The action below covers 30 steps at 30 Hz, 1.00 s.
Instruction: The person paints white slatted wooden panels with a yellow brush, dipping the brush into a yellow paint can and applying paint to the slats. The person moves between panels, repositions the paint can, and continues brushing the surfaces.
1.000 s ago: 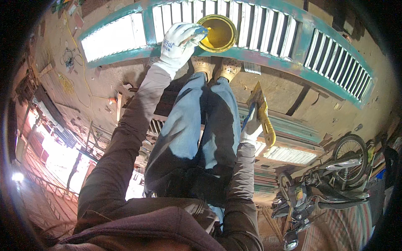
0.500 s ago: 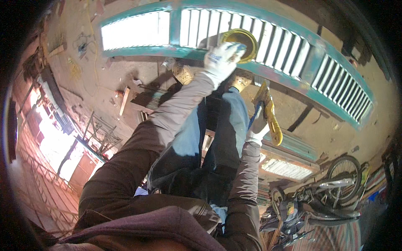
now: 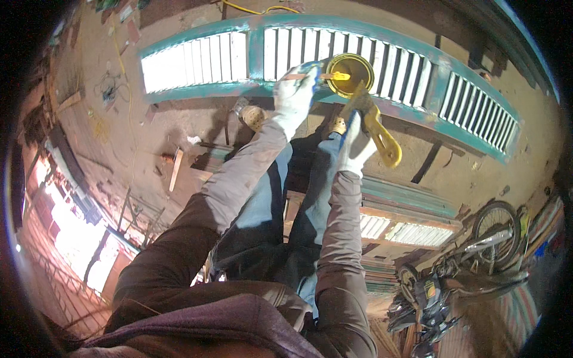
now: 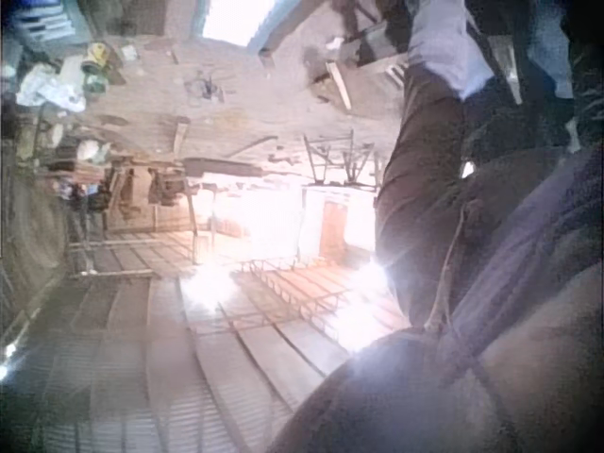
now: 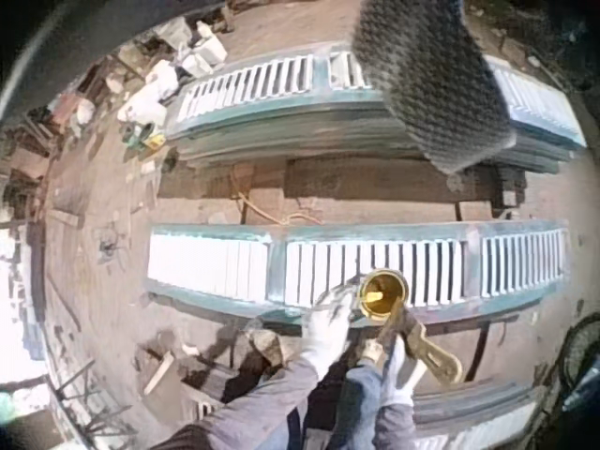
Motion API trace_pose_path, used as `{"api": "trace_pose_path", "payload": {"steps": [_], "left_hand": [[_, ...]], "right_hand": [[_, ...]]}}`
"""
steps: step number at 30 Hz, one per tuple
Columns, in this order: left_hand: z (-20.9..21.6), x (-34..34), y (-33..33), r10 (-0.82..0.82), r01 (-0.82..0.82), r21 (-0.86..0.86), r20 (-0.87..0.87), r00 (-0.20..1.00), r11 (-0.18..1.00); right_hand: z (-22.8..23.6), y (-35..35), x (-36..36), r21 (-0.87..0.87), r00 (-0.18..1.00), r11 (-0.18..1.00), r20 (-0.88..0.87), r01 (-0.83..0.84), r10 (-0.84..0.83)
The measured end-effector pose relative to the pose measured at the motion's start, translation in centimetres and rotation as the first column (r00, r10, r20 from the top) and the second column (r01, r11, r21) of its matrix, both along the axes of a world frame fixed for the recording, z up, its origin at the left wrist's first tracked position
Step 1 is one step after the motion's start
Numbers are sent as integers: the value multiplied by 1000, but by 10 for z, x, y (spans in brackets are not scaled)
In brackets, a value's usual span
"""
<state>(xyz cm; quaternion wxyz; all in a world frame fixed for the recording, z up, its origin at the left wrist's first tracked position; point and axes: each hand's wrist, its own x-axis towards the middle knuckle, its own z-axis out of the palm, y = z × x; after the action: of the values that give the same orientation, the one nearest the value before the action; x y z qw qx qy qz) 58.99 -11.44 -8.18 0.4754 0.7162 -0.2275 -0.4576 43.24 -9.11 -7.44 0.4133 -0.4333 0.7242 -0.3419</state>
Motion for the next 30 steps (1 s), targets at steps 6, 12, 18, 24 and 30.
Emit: {"api": "trace_pose_path", "payload": {"steps": [6,12,18,24,30], "left_hand": [[25,25,15,-112,136,-86,239,965,987],[16,29,15,-183,262,-174,372,910,949],[11,16,9,-216,345,-206,471,855,916],[-25,2,-15,-315,392,-2,593,741,920],[-70,-17,-25,-573,422,495,203,794,760]], "right_hand": [[-6,-4,46,-85,918,995,-396,-44,7],[-12,-7,68,61,857,998,-515,27,9],[-62,7,49,-63,972,979,-125,195,-201],[-18,19,9,346,676,871,550,350,-490],[-4,70,-43,313,836,933,452,180,-312]]}}
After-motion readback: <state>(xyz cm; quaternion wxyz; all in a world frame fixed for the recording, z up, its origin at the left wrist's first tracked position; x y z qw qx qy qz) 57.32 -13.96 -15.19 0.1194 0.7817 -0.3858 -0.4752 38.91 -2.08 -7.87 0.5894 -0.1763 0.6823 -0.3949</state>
